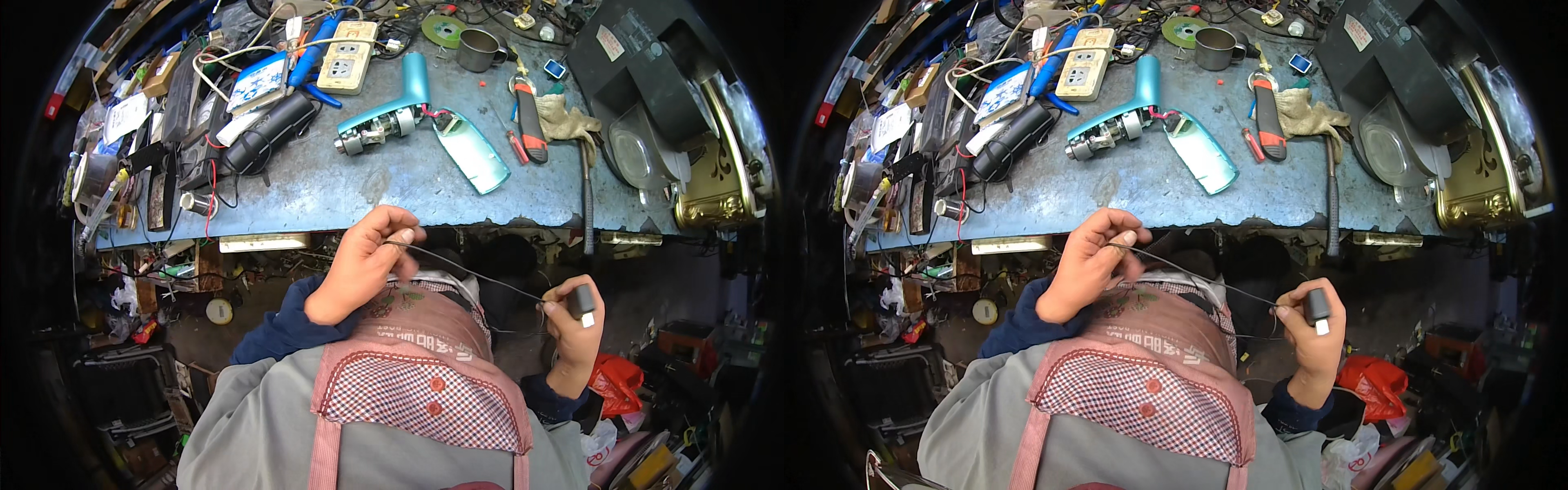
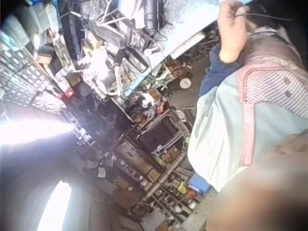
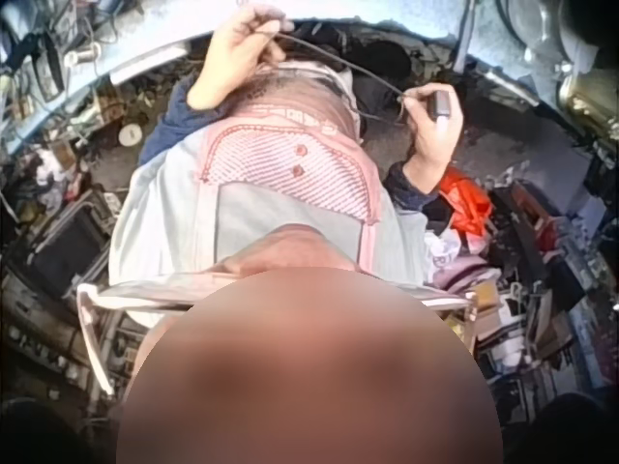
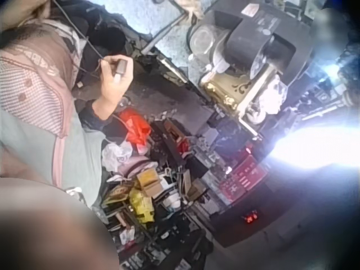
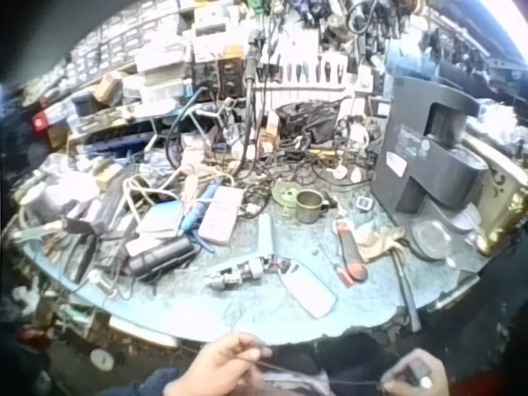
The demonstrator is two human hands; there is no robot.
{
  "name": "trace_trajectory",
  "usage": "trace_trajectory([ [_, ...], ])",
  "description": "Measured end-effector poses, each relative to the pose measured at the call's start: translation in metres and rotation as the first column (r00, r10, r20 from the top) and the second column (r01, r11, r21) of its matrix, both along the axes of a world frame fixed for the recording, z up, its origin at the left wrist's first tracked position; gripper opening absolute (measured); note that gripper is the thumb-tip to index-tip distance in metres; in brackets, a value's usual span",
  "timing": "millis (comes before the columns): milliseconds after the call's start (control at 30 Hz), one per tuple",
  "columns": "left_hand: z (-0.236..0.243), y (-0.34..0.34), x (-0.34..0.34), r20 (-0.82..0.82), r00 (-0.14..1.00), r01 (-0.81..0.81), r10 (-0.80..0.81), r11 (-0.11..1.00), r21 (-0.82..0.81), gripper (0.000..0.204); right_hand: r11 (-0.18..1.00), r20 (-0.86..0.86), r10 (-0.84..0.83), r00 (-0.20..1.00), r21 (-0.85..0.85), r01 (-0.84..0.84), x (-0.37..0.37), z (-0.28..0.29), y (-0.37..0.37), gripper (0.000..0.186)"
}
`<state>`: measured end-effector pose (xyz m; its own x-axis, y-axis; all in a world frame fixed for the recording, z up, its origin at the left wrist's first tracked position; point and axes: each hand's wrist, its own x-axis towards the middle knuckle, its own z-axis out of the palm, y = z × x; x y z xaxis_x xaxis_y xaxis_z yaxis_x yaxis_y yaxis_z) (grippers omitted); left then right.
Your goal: The person disassembles a teal hair dryer using a utility knife and a small screwdriver, then opens a drawer to retrieve a screwdriver. They separate the casing to expose the internal motor and wiring, then connect a power adapter to the internal wires to test the device.
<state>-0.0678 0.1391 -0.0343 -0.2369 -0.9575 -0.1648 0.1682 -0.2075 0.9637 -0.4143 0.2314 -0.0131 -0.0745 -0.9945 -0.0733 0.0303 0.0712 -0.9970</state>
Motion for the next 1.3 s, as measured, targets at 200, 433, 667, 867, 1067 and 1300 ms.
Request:
trace_trajectory([
  [200, 0.015, -0.01, 0.032, -0.237, 0.946, 0.263, -0.223, 0.952, 0.154, 0.017, 0.968, 0.155, -0.168, 0.973, -0.161, 0.193, 0.015, -0.024, 0.01, 0.032],
  [433, 0.06, -0.017, 0.073, 0.755, 0.655, 0.529, -0.037, 0.735, -0.423, 0.024, 0.967, -0.281, 0.009, 0.96, -0.241, -0.08, -0.011, -0.004, 0.015, 0.03],
  [667, 0.067, -0.016, 0.059, 0.098, 0.994, 0.077, -0.057, 0.975, -0.207, 0.027, 0.882, 0.418, 0.115, 0.901, -0.46, 0.101, 0.007, -0.014, -0.002, 0.034],
  [867, -0.006, -0.005, 0.016, -0.312, 0.734, 0.67, -0.603, 0.716, 0.194, 0.071, 0.973, 0.975, 0.151, 0.163, -0.176, 0.148, 0.035, -0.028, -0.02, 0.028],
  [1067, -0.033, -0.007, -0.03, -0.269, 0.441, 0.884, -0.856, 0.465, -0.034, 0.05, 0.955, 0.954, 0.086, 0.288, -0.161, 0.248, 0.078, 0.001, -0.032, 0.022],
  [1300, -0.048, -0.002, -0.061, -0.206, 0.435, 0.883, -0.877, 0.46, -0.092, 0.042, 0.84, 0.884, 0.189, 0.428, -0.371, 0.395, 0.074, 0.037, -0.043, 0.02],
])
